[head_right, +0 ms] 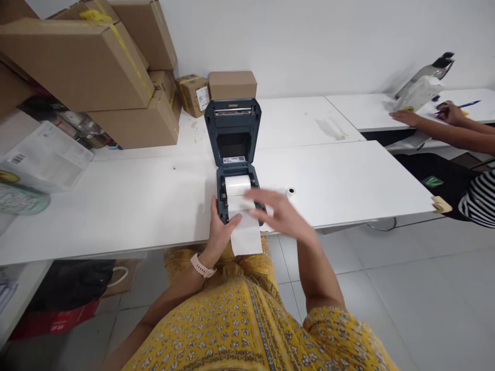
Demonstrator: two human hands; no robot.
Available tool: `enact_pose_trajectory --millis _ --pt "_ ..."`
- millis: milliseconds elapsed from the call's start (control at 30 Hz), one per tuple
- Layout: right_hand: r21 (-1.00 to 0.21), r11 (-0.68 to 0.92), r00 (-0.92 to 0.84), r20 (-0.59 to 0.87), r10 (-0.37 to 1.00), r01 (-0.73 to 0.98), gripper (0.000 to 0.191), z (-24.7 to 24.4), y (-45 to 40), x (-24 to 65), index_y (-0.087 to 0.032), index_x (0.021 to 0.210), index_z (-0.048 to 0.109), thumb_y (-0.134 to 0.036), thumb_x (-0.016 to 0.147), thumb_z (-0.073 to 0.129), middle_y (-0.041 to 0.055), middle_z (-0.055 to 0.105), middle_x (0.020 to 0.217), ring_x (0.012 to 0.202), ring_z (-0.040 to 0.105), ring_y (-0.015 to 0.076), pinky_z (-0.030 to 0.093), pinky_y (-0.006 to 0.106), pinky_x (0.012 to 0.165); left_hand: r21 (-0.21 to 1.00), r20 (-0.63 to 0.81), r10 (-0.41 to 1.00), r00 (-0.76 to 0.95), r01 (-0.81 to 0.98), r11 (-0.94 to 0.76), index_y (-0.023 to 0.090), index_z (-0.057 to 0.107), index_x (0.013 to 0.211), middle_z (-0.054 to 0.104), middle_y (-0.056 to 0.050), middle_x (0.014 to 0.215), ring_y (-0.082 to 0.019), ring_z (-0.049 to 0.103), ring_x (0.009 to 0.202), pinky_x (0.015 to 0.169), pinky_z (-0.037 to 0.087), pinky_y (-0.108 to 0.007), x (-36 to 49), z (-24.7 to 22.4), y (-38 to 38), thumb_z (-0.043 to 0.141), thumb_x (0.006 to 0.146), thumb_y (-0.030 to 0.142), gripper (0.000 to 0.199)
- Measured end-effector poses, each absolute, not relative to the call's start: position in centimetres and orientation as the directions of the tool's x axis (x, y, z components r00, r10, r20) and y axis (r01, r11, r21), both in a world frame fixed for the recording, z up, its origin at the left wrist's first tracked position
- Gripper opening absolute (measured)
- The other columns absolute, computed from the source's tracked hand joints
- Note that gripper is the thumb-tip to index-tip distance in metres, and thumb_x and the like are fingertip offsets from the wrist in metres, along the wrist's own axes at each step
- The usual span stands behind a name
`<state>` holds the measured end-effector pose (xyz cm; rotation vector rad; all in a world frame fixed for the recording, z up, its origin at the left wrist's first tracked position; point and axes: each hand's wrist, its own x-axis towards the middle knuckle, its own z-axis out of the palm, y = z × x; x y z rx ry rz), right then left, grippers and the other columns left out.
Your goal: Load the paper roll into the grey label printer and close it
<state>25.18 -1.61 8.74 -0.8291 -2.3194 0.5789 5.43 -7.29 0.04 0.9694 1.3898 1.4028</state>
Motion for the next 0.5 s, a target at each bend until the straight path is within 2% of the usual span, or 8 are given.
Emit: enact_pose_trajectory --millis 67,100,167,267,333,400,500 --pt "-0.578 0.679 -0.369 0.572 0.732 0.452 0.047 11.6 3.4 25.1 -0.034 0.146 0.063 -0.056 0.106 0.052 0.0057 0.069 0.146 0.140 0.063 0.0278 0.050 0.055 0.121 0.985 -0.147 0.945 -0.291 -0.131 0.113 0.031 0.021 0.168 0.032 -0.012 0.175 -0.032 0.034 0.161 0.133 0.029 -0.049 5.9 0.0 -8.5 0.086 0.080 0.042 0.110" --pt "-0.589 0.664 -0.269 0.620 0.737 0.461 0.052 12.9 6.3 24.6 -0.033 0.146 0.063 -0.063 0.106 0.047 0.0069 0.067 0.149 0.144 0.059 0.0286 0.047 0.055 0.124 0.980 -0.175 0.937 -0.301 -0.144 0.136 0.029 0.022 0.167 0.033 -0.013 0.175 -0.032 0.036 0.160 0.132 0.031 -0.047 6.1 -0.1 -8.9 0.087 0.079 0.043 0.111" --pt "-0.635 0.639 -0.184 0.632 0.753 0.434 0.064 14.8 11.9 22.9 -0.034 0.149 0.058 -0.073 0.104 0.035 0.0059 0.061 0.156 0.151 0.051 0.0277 0.043 0.051 0.126 0.974 -0.195 0.930 -0.311 -0.172 0.147 0.027 0.024 0.167 0.036 -0.015 0.173 -0.033 0.039 0.159 0.131 0.033 -0.046 6.2 -0.1 -9.2 0.088 0.078 0.043 0.111" --pt "-0.711 0.589 -0.222 0.548 0.807 0.384 0.077 16.3 17.5 20.2 -0.032 0.144 0.059 -0.083 0.100 0.021 0.0061 0.067 0.148 0.145 0.056 0.0285 0.048 0.050 0.120 0.970 -0.169 0.944 -0.284 -0.218 0.109 0.026 0.028 0.166 0.044 -0.017 0.168 -0.034 0.046 0.154 0.129 0.036 -0.048 6.3 -0.4 -9.5 0.089 0.077 0.047 0.109" --pt "-0.716 0.581 -0.236 0.532 0.813 0.388 0.078 16.3 17.8 19.4 -0.032 0.136 0.063 -0.085 0.099 0.018 0.0057 0.070 0.140 0.138 0.060 0.0290 0.050 0.049 0.117 0.970 -0.134 0.956 -0.262 -0.232 0.072 0.026 0.030 0.165 0.047 -0.017 0.166 -0.034 0.049 0.152 0.127 0.038 -0.048 6.3 -0.8 -9.8 0.087 0.079 0.049 0.106" --pt "-0.687 0.605 -0.215 0.572 0.792 0.402 0.076 15.5 15.5 19.6 -0.031 0.130 0.065 -0.082 0.101 0.017 0.0052 0.071 0.135 0.133 0.063 0.0278 0.051 0.046 0.115 0.975 -0.105 0.962 -0.251 -0.215 0.051 0.026 0.030 0.165 0.046 -0.017 0.166 -0.033 0.048 0.153 0.127 0.038 -0.048 6.2 -1.3 -10.1 0.085 0.080 0.051 0.104" --pt "-0.625 0.665 -0.204 0.648 0.734 0.410 0.072 13.0 9.0 21.2 -0.025 0.132 0.063 -0.074 0.106 0.017 0.0074 0.069 0.135 0.132 0.063 0.0259 0.052 0.045 0.116 0.986 -0.078 0.969 -0.235 -0.160 0.040 0.025 0.028 0.165 0.042 -0.018 0.168 -0.032 0.045 0.155 0.129 0.036 -0.049 5.9 -1.9 -10.5 0.083 0.083 0.050 0.102"
